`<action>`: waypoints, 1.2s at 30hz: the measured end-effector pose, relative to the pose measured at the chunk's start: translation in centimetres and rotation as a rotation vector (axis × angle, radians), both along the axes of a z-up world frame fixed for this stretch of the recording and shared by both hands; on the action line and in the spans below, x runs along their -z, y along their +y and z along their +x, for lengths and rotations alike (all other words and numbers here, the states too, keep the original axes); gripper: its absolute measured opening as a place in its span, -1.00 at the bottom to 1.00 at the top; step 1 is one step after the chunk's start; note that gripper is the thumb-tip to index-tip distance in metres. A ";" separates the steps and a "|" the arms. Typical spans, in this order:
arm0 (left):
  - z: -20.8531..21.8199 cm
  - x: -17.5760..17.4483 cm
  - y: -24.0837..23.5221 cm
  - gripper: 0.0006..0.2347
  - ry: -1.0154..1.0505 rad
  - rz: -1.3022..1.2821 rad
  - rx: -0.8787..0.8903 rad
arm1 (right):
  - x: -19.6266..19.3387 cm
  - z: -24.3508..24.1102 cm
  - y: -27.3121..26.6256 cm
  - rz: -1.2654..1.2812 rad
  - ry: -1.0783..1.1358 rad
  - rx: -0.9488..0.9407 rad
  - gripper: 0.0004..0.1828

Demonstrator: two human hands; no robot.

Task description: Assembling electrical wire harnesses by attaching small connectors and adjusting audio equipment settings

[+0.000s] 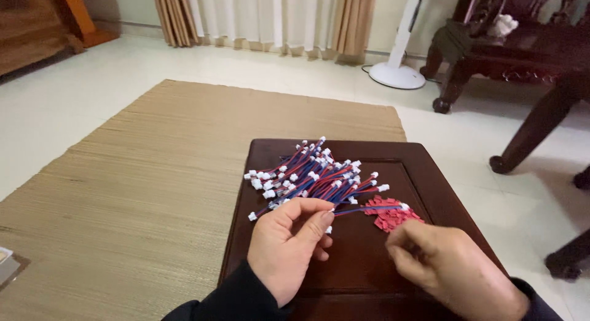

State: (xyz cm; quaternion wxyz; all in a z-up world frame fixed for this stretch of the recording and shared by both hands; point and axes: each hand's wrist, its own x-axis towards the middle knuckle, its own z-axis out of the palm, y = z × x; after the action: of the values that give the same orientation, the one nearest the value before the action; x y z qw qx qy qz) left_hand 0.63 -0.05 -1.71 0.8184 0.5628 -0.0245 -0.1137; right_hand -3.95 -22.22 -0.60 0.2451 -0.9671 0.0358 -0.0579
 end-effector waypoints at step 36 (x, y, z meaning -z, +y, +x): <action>0.8 1.6 -0.4 -0.69 -0.033 -0.108 0.283 | -2.9 0.9 4.0 -0.052 -0.587 -0.420 -0.85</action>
State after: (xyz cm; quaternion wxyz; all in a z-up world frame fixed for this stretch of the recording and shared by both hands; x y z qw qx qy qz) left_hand 1.44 -0.50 -3.34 0.8228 0.5106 -0.1231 -0.2170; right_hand -3.04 -18.22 2.30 0.2266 -0.9015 -0.2369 -0.2824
